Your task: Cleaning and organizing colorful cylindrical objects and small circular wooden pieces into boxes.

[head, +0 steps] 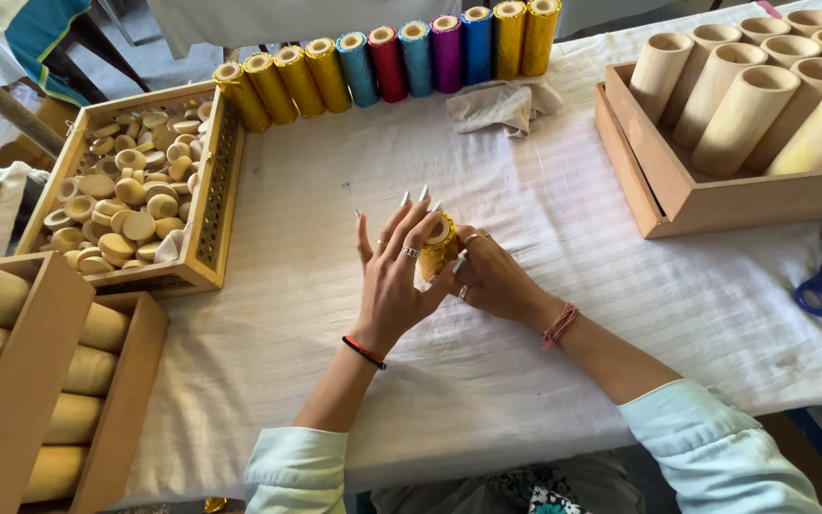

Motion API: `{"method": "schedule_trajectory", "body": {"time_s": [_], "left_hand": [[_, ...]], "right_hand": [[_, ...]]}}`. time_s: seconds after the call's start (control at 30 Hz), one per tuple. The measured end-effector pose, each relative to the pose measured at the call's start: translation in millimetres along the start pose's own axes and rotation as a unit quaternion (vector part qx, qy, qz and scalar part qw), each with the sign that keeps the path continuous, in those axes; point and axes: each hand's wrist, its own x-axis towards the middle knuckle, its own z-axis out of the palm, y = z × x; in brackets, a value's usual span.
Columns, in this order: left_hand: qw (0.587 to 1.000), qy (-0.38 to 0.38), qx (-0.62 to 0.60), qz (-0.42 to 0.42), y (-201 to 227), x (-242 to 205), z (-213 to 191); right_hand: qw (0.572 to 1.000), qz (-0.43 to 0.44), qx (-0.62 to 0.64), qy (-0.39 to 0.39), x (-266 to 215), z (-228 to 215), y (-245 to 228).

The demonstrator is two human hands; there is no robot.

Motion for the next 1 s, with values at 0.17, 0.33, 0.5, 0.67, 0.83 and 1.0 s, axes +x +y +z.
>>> {"method": "schedule_trajectory", "body": {"time_s": [0.17,0.33,0.5,0.67,0.83,1.0], "left_hand": [[0.999,0.005,0.032,0.01,4,2,0],[1.0,0.001,0.015,-0.001,11,3,-2],[0.988,0.018,-0.148,-0.028,3,-2,-7],[0.971,0.008,-0.205,-0.124,-43,-3,0],[0.98,-0.085,-0.128,-0.125,-75,-7,4],[0.98,-0.188,-0.058,0.0,-61,-11,10]], "right_hand": [[1.0,0.008,0.002,0.007,-1,3,2],[0.997,-0.054,0.027,0.042,-1,-3,-8],[0.989,-0.071,0.071,0.106,7,-12,-24],[0.997,-0.016,0.043,0.067,39,-32,-13],[0.984,0.083,0.14,0.072,120,-116,32],[0.972,0.068,-0.096,0.203,188,-214,64]]}}
